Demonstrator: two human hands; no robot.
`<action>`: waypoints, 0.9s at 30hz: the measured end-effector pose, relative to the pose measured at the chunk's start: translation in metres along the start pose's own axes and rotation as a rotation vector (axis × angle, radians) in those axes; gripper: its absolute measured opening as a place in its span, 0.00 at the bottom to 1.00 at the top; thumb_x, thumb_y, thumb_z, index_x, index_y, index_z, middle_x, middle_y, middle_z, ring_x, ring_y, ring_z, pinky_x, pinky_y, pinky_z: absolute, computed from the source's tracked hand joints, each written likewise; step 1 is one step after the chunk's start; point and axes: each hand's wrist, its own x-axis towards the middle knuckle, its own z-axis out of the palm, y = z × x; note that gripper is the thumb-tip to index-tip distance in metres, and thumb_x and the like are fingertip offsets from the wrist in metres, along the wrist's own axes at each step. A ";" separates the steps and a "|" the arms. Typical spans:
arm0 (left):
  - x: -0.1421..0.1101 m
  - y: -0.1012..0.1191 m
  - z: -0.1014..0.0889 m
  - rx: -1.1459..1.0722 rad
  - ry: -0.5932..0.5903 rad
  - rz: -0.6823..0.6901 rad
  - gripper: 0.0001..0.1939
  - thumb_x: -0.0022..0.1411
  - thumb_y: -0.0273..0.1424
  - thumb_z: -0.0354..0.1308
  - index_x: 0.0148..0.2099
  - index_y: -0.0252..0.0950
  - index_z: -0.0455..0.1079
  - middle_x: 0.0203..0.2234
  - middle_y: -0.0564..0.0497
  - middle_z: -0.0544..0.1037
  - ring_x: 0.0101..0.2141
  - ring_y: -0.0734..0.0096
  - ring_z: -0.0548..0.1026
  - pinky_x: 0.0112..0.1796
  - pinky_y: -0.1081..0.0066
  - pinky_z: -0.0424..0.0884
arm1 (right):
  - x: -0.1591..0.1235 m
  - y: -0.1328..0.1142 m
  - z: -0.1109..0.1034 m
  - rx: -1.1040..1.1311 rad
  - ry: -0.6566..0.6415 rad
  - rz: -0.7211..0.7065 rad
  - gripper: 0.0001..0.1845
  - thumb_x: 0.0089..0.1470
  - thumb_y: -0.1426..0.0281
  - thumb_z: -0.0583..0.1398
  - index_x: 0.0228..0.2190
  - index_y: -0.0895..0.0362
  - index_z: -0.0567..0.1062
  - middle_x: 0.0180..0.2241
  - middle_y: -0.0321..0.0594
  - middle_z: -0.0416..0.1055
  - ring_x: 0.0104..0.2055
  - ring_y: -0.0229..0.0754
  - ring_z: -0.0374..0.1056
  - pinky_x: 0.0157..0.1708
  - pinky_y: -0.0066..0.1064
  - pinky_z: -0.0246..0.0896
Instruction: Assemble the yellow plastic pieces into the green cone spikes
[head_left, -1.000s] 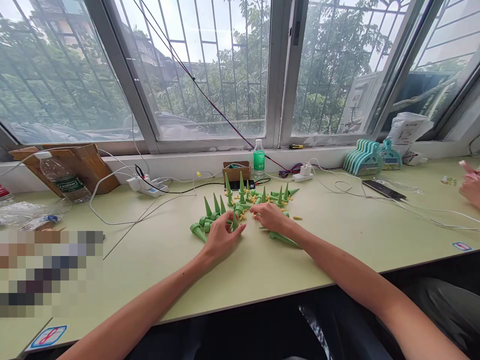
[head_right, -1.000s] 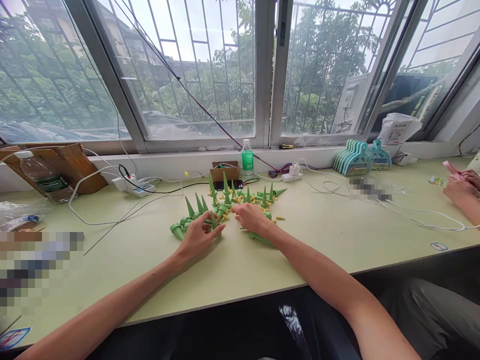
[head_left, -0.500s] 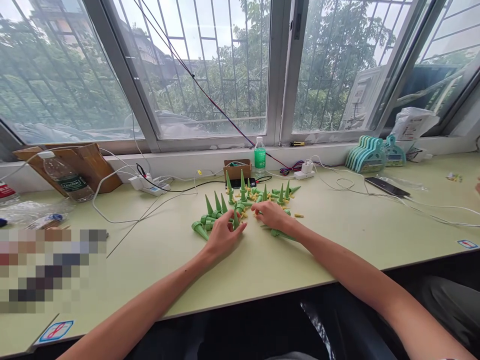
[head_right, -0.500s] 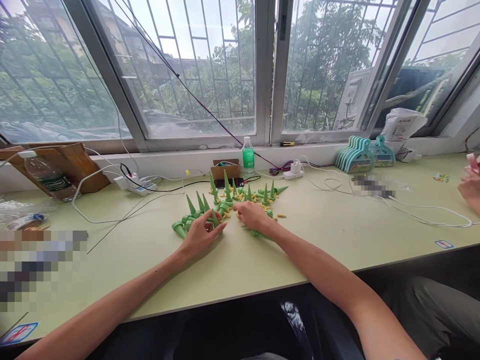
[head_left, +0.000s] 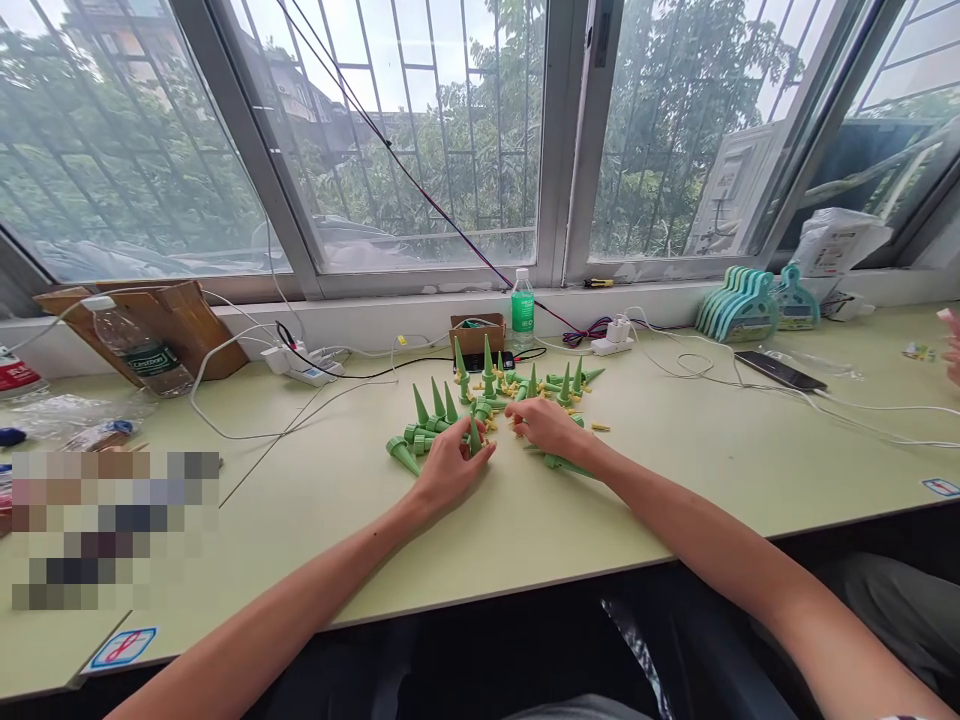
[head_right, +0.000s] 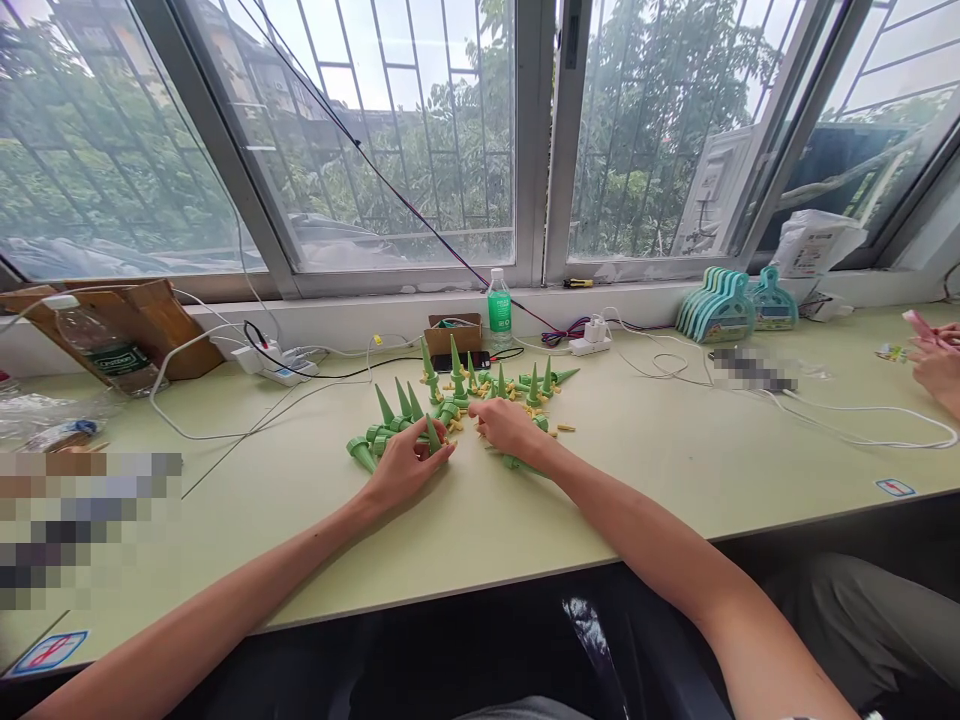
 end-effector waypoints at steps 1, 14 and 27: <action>0.000 0.000 0.000 -0.003 0.000 0.000 0.13 0.59 0.40 0.55 0.39 0.36 0.65 0.30 0.53 0.71 0.19 0.81 0.60 0.23 0.75 0.60 | 0.000 0.000 0.000 -0.003 -0.004 0.003 0.15 0.55 0.76 0.57 0.44 0.55 0.75 0.39 0.41 0.76 0.42 0.42 0.71 0.34 0.25 0.56; 0.000 -0.002 0.001 0.007 0.001 0.003 0.12 0.58 0.39 0.55 0.40 0.36 0.65 0.29 0.54 0.71 0.19 0.81 0.59 0.24 0.74 0.61 | 0.001 0.003 0.003 -0.027 -0.017 0.014 0.11 0.56 0.69 0.60 0.42 0.53 0.75 0.38 0.40 0.76 0.40 0.42 0.71 0.34 0.26 0.55; 0.000 -0.001 0.000 0.008 -0.008 -0.014 0.11 0.57 0.38 0.56 0.39 0.37 0.65 0.27 0.55 0.70 0.19 0.79 0.59 0.24 0.74 0.60 | 0.001 0.002 0.004 0.041 0.113 -0.074 0.05 0.57 0.72 0.60 0.38 0.57 0.75 0.36 0.41 0.74 0.36 0.38 0.69 0.32 0.26 0.53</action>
